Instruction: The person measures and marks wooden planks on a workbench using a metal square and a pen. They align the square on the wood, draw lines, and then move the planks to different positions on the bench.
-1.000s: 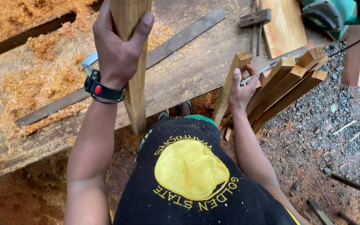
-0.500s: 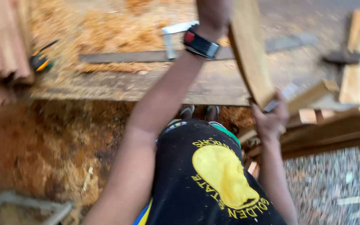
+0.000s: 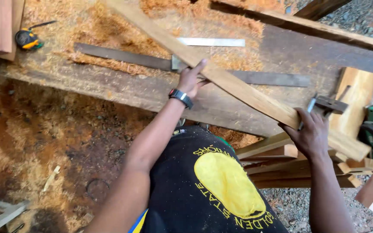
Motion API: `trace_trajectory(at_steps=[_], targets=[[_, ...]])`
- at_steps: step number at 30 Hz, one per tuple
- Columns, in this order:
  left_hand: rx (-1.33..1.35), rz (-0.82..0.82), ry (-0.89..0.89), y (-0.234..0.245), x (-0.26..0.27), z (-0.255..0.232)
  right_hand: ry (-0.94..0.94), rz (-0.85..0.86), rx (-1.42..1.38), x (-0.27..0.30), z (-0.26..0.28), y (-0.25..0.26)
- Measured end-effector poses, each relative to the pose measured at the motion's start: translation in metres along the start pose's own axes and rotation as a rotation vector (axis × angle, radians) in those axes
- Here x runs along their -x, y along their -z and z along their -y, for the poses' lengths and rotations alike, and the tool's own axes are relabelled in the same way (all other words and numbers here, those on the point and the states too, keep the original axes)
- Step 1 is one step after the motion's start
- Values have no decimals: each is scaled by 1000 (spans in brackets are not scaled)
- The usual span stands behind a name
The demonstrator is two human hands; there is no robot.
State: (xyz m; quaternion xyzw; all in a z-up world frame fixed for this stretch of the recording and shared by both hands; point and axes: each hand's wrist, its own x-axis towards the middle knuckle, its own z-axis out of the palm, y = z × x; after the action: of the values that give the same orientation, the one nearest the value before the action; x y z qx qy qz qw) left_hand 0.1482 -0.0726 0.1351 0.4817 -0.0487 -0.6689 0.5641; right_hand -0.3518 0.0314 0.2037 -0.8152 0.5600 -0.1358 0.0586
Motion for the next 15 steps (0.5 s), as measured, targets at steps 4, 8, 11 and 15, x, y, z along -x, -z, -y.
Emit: trace_trajectory(at_steps=[4, 8, 11, 15], targets=[[55, -118, -19, 43, -46, 28, 129, 94, 93, -74, -32, -16], [26, -89, -43, 43, -49, 2, 188, 185, -25, -144, -56, -63], [-258, -142, -24, 64, -43, 3, 219, 269, -28, -169, -71, -97], [-392, -210, -128, 126, 8, 12, 224, 349, -51, -183, -76, -133]])
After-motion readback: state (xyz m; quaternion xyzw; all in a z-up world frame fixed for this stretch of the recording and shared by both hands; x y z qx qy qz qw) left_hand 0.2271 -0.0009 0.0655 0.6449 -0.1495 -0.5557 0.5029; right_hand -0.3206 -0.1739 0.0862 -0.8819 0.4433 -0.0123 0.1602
